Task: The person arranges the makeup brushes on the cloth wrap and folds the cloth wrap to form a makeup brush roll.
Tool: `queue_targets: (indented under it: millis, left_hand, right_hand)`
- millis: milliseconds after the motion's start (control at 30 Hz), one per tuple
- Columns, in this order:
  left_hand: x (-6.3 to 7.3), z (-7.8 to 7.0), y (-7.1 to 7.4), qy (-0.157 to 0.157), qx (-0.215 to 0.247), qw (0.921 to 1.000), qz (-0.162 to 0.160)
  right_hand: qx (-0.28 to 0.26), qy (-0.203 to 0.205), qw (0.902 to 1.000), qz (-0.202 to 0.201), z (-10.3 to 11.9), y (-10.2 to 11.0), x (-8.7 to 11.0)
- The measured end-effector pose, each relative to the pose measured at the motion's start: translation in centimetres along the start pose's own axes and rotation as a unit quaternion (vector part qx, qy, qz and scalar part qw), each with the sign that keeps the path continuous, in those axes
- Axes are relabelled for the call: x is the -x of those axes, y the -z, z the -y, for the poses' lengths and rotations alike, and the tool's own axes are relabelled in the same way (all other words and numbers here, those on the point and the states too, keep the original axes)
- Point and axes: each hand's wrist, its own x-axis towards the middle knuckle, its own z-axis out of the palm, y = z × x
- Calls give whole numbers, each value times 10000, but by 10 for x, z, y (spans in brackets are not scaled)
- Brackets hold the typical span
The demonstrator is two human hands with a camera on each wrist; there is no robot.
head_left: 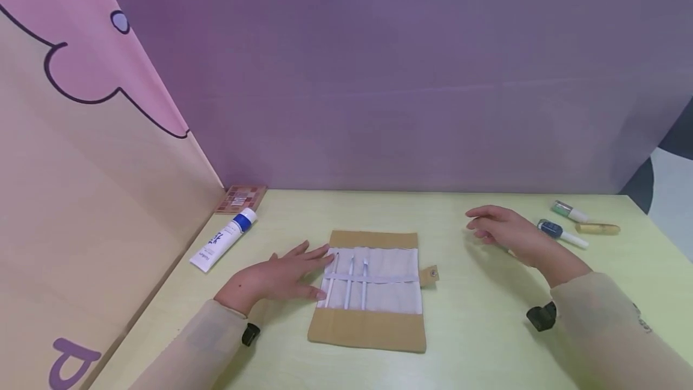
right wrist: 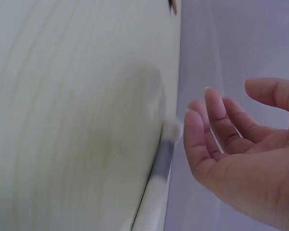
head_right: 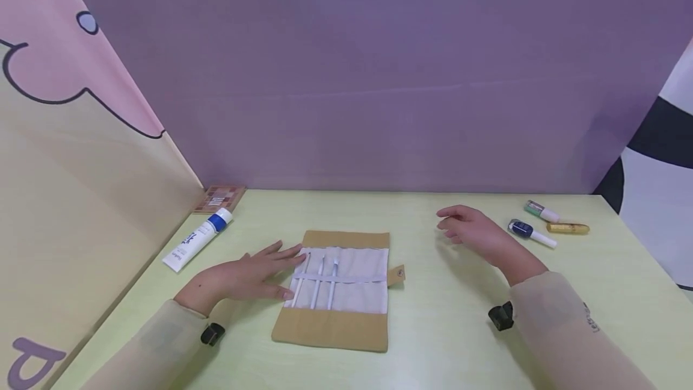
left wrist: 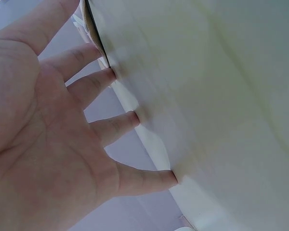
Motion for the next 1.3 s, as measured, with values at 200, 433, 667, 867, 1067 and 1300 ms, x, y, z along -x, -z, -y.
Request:
queue_targets:
  millis: [200, 433, 667, 867, 1067, 1300]
  left_hand:
    - [-1, 0, 0, 19, -70, 10000, -4]
    - [-1, -2, 1, 24, -51, 10000, 10]
    - [1, -5, 2, 0, -32, 10000, 14]
    - [-1, -4, 2, 49, -1, 10000, 41]
    - [-3, -1, -1, 77, -21, 10000, 43]
    - [-3, 0, -1, 43, -51, 10000, 12]
  right_hand:
    - [662, -87, 9976, -187, -16, 14, 10]
    - [1222, -184, 9919, -300, -29, 17, 18]
    - [1267, -182, 9915, -240, -35, 18, 18]
    - [1207, -187, 9923, -184, -35, 16, 18]
    - [1237, -54, 9922, -155, -37, 15, 16]
    - [1460, 91, 9892, -110, -35, 14, 15]
